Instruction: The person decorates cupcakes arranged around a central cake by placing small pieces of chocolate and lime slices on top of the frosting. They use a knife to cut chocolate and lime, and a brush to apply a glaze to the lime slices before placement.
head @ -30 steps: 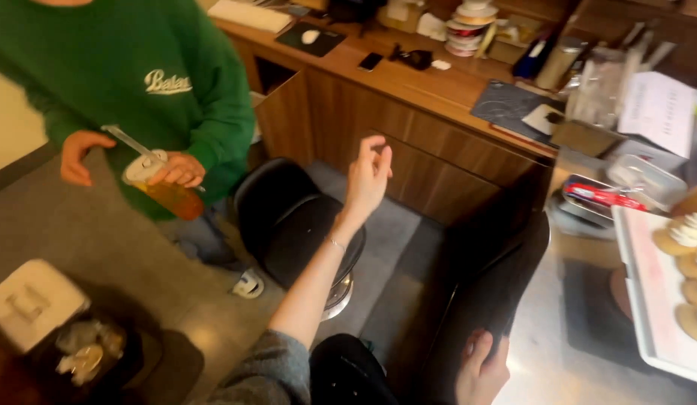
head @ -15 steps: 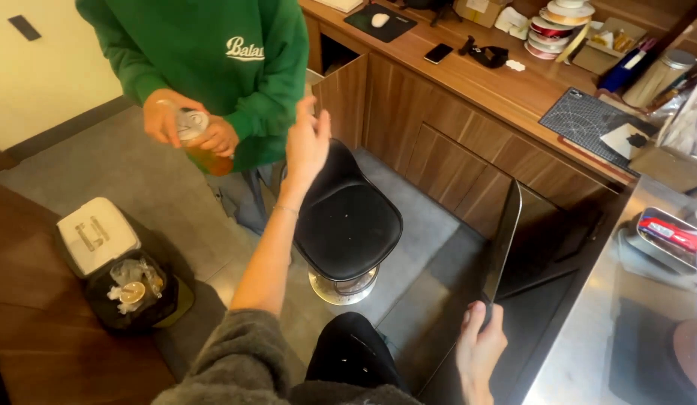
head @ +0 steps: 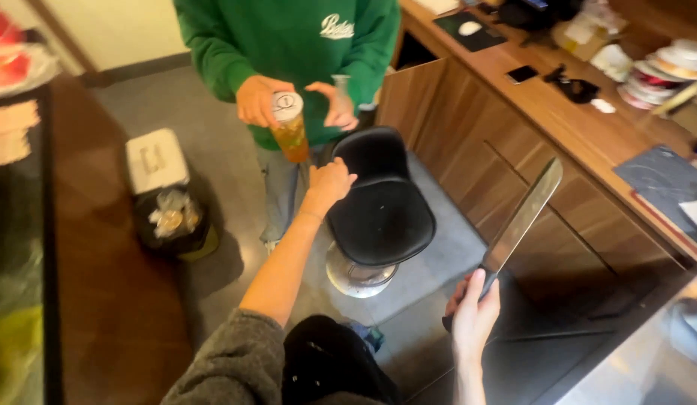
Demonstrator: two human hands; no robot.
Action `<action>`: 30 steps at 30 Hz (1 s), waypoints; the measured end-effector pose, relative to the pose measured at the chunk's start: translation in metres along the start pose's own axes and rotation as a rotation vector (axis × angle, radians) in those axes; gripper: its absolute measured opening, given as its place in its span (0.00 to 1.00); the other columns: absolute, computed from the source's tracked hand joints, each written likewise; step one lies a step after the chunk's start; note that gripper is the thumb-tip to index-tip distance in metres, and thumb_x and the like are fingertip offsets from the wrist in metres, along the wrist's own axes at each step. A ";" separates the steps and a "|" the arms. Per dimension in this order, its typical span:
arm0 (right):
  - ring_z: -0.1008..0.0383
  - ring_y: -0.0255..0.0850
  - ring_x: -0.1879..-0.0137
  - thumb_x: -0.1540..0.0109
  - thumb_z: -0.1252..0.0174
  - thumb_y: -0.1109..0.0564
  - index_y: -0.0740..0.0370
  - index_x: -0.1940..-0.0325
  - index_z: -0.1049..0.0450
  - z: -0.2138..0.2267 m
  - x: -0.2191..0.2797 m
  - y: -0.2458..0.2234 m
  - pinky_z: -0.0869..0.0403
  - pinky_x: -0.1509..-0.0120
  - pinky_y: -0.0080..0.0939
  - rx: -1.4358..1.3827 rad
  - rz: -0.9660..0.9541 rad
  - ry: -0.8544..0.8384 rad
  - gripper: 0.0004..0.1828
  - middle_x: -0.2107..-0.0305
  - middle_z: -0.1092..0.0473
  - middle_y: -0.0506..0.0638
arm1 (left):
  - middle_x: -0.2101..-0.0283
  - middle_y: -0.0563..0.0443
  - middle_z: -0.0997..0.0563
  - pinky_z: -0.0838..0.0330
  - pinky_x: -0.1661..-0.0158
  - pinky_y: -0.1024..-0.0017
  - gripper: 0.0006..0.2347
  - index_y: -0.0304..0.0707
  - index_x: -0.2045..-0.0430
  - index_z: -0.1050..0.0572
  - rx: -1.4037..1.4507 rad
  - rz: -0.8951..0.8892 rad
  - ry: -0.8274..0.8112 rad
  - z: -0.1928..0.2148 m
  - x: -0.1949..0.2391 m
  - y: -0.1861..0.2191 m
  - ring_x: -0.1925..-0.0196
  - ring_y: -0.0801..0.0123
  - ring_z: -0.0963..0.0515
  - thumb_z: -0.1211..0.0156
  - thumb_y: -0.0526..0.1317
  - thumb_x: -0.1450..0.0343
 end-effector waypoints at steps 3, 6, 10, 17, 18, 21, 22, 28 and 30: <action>0.43 0.37 0.80 0.15 0.56 0.44 0.58 0.55 0.36 -0.009 0.000 0.009 0.40 0.78 0.40 -0.084 0.040 -0.085 0.20 0.77 0.40 0.49 | 0.45 0.35 0.10 0.26 0.40 0.38 0.26 0.34 0.41 0.21 0.008 -0.026 -0.011 -0.017 0.049 -0.002 0.42 0.38 0.11 0.47 0.62 0.16; 0.42 0.37 0.78 0.15 0.56 0.44 0.58 0.54 0.35 -0.019 0.014 0.004 0.40 0.77 0.40 -0.103 -0.003 -0.118 0.20 0.76 0.40 0.49 | 0.41 0.33 0.13 0.24 0.41 0.38 0.26 0.33 0.38 0.24 0.068 -0.028 -0.178 -0.030 0.111 -0.001 0.40 0.35 0.13 0.51 0.60 0.14; 0.41 0.37 0.78 0.15 0.57 0.42 0.59 0.54 0.35 -0.031 0.028 0.003 0.41 0.73 0.39 -0.157 -0.029 -0.166 0.22 0.75 0.38 0.50 | 0.38 0.38 0.14 0.51 0.26 0.10 0.25 0.36 0.38 0.20 0.019 0.050 -0.370 -0.032 0.178 -0.009 0.36 0.42 0.15 0.56 0.58 0.11; 0.40 0.37 0.77 0.13 0.57 0.43 0.57 0.54 0.36 -0.063 0.033 0.009 0.40 0.77 0.39 -0.209 0.025 -0.235 0.21 0.75 0.38 0.51 | 0.79 0.50 0.14 0.61 0.20 0.20 0.21 0.43 0.64 0.18 -0.285 0.238 0.485 0.113 0.211 -0.088 0.74 0.53 0.12 0.44 0.59 0.14; 0.40 0.36 0.76 0.12 0.57 0.43 0.56 0.52 0.36 -0.068 0.029 0.016 0.39 0.77 0.38 -0.209 0.038 -0.241 0.21 0.75 0.38 0.50 | 0.82 0.51 0.17 0.57 0.20 0.23 0.21 0.44 0.67 0.21 -0.308 0.248 0.625 0.151 0.222 -0.090 0.79 0.52 0.15 0.46 0.58 0.13; 0.41 0.37 0.75 0.11 0.58 0.43 0.58 0.51 0.36 -0.083 0.023 0.018 0.40 0.77 0.39 -0.222 0.059 -0.265 0.21 0.74 0.39 0.52 | 0.84 0.51 0.19 0.49 0.23 0.22 0.24 0.44 0.71 0.23 -0.328 0.308 0.797 0.212 0.229 -0.108 0.81 0.50 0.17 0.51 0.60 0.12; 0.43 0.39 0.77 0.11 0.58 0.44 0.60 0.52 0.36 -0.085 0.022 0.017 0.41 0.77 0.42 -0.214 0.059 -0.271 0.22 0.74 0.39 0.54 | 0.82 0.50 0.19 0.46 0.25 0.19 0.27 0.44 0.73 0.23 -0.309 0.356 0.810 0.222 0.228 -0.116 0.80 0.47 0.16 0.53 0.62 0.12; 0.37 0.45 0.80 0.10 0.56 0.46 0.63 0.49 0.31 -0.090 0.011 0.020 0.36 0.78 0.44 -0.087 0.150 -0.174 0.21 0.72 0.34 0.56 | 0.85 0.54 0.22 0.40 0.26 0.22 0.27 0.46 0.75 0.25 -0.367 0.385 0.863 0.248 0.235 -0.111 0.83 0.51 0.17 0.54 0.62 0.11; 0.37 0.44 0.80 0.10 0.55 0.46 0.63 0.49 0.31 -0.093 0.007 0.024 0.37 0.79 0.44 -0.115 0.164 -0.180 0.21 0.72 0.34 0.56 | 0.85 0.53 0.21 0.42 0.26 0.22 0.27 0.45 0.75 0.24 -0.330 0.373 0.869 0.249 0.231 -0.110 0.82 0.49 0.16 0.53 0.63 0.12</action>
Point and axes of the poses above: each hand's wrist, its own x-axis away from the middle knuckle, its own z-axis out of the back of the hand, y = z × x, the point moved 2 cm from there along -x, towards the middle knuckle
